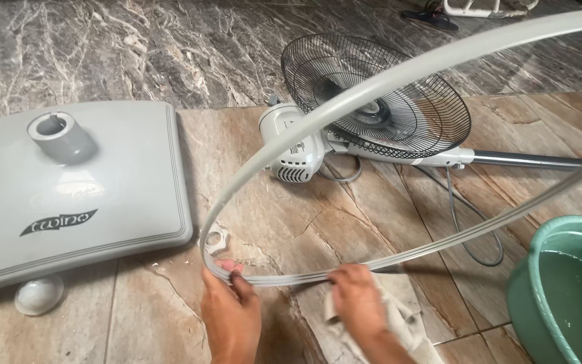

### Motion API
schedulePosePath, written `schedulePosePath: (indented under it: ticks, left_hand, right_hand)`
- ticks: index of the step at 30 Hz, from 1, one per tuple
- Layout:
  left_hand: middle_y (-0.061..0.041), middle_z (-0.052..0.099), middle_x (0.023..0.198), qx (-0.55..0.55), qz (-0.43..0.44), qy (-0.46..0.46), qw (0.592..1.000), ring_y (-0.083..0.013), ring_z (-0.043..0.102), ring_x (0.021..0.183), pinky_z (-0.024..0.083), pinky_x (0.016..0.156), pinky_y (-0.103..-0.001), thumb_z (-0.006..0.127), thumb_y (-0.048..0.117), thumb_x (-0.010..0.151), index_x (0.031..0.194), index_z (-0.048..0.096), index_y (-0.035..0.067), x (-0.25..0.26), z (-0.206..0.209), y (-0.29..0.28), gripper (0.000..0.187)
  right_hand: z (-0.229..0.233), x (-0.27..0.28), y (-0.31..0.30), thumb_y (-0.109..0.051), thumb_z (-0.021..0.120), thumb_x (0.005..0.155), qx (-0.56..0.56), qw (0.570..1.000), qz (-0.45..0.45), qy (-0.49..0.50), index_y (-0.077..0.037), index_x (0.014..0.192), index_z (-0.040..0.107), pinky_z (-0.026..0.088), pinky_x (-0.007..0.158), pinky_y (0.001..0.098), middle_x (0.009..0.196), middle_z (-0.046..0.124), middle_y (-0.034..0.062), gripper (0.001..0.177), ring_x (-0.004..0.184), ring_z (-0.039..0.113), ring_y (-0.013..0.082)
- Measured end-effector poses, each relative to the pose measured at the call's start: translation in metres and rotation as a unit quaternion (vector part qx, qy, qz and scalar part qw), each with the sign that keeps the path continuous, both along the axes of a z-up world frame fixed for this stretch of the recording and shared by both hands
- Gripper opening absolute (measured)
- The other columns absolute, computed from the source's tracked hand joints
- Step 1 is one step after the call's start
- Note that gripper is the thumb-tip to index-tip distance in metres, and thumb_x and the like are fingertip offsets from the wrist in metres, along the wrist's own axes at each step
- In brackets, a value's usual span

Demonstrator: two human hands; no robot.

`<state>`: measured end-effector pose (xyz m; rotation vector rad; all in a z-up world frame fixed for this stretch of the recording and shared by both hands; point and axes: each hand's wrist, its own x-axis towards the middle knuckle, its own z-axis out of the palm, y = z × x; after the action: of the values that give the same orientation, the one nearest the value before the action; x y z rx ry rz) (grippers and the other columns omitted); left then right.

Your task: The person wipes a small transparent fan cap and a long flexible fan tube with a cloth on the floor. They handle each part individually, wiping surfaces and edges, then place the parts back down.

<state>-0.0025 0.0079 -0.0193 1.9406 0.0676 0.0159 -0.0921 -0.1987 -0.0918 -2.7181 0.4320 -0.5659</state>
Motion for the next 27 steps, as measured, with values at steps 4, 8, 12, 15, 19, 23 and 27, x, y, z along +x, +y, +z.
schedulePosePath:
  ticks: [4, 8, 12, 15, 19, 23, 27]
  left_hand:
    - [-0.019, 0.077, 0.102, 0.016, 0.002, 0.013, 1.000, -0.0357, 0.076, 0.092, 0.057, 0.080, -0.045, 0.056, 0.005, 0.091, 0.114, 0.050, 0.003, -0.002, 0.000, -0.004, 0.024]
    - [-0.020, 0.076, 0.102, 0.021, 0.006, -0.011, 1.000, -0.0363, 0.074, 0.093, 0.056, 0.080, -0.046, 0.057, 0.004, 0.091, 0.116, 0.049, 0.002, -0.004, -0.001, -0.007, 0.026]
    - [-0.019, 0.075, 0.102, -0.025, 0.010, -0.022, 0.999, -0.0343, 0.076, 0.091, 0.058, 0.079, -0.044, 0.056, 0.003, 0.089, 0.117, 0.048, 0.001, -0.008, -0.004, -0.004, 0.029]
    - [-0.019, 0.075, 0.105, -0.015, 0.011, -0.029, 0.999, -0.0343, 0.075, 0.091, 0.058, 0.078, -0.043, 0.056, 0.003, 0.090, 0.117, 0.049, 0.001, -0.011, -0.005, -0.004, 0.028]
    - [-0.019, 0.076, 0.104, 0.004, 0.015, -0.014, 1.000, -0.0340, 0.075, 0.094, 0.056, 0.080, -0.043, 0.056, 0.004, 0.092, 0.115, 0.050, 0.001, -0.011, -0.005, -0.009, 0.024]
    - [-0.019, 0.076, 0.101, -0.022, 0.017, -0.008, 1.000, -0.0311, 0.077, 0.093, 0.058, 0.077, -0.041, 0.055, 0.004, 0.091, 0.115, 0.049, 0.002, -0.012, -0.006, -0.007, 0.025]
    - [-0.018, 0.076, 0.101, -0.023, 0.018, 0.009, 1.000, -0.0310, 0.077, 0.091, 0.058, 0.077, -0.041, 0.056, 0.005, 0.092, 0.116, 0.050, 0.005, -0.014, -0.004, -0.006, 0.025]
  right_hand:
    - [-0.007, 0.003, 0.005, -0.004, 0.070, 0.076, 0.024, 1.000, -0.017, -0.001, -0.008, 0.096, 0.077, 0.053, 0.087, 0.0415, 0.103, 0.071, 0.0077, 0.021, 0.101, 0.062, 0.0307]
    - [-0.018, 0.010, 0.026, -0.006, 0.069, 0.080, 0.109, 0.994, -0.003, -0.031, -0.009, 0.098, 0.078, 0.053, 0.086, 0.0396, 0.098, 0.070, 0.0088, 0.020, 0.097, 0.064, 0.0292]
    - [-0.012, 0.005, 0.017, -0.007, 0.070, 0.079, 0.042, 0.998, -0.050, -0.004, -0.008, 0.097, 0.077, 0.053, 0.087, 0.0410, 0.098, 0.067, 0.0122, 0.019, 0.097, 0.062, 0.0321]
    - [-0.007, 0.002, 0.013, -0.007, 0.071, 0.077, 0.080, 0.995, -0.052, -0.022, -0.007, 0.097, 0.076, 0.052, 0.085, 0.0429, 0.099, 0.067, 0.0126, 0.020, 0.098, 0.062, 0.0339]
    - [-0.007, 0.004, 0.022, -0.009, 0.071, 0.079, 0.122, 0.992, -0.011, -0.009, -0.006, 0.098, 0.074, 0.051, 0.090, 0.0421, 0.100, 0.068, 0.0120, 0.020, 0.101, 0.062, 0.0327]
    - [-0.003, 0.004, 0.016, -0.012, 0.067, 0.084, 0.042, 0.996, -0.029, 0.068, -0.007, 0.101, 0.073, 0.050, 0.095, 0.0411, 0.107, 0.064, 0.0123, 0.019, 0.106, 0.059, 0.0316]
    - [0.004, 0.011, 0.013, -0.012, 0.063, 0.087, 0.012, 0.987, -0.069, 0.147, -0.007, 0.107, 0.070, 0.051, 0.097, 0.0385, 0.111, 0.063, 0.0112, 0.022, 0.107, 0.058, 0.0292]
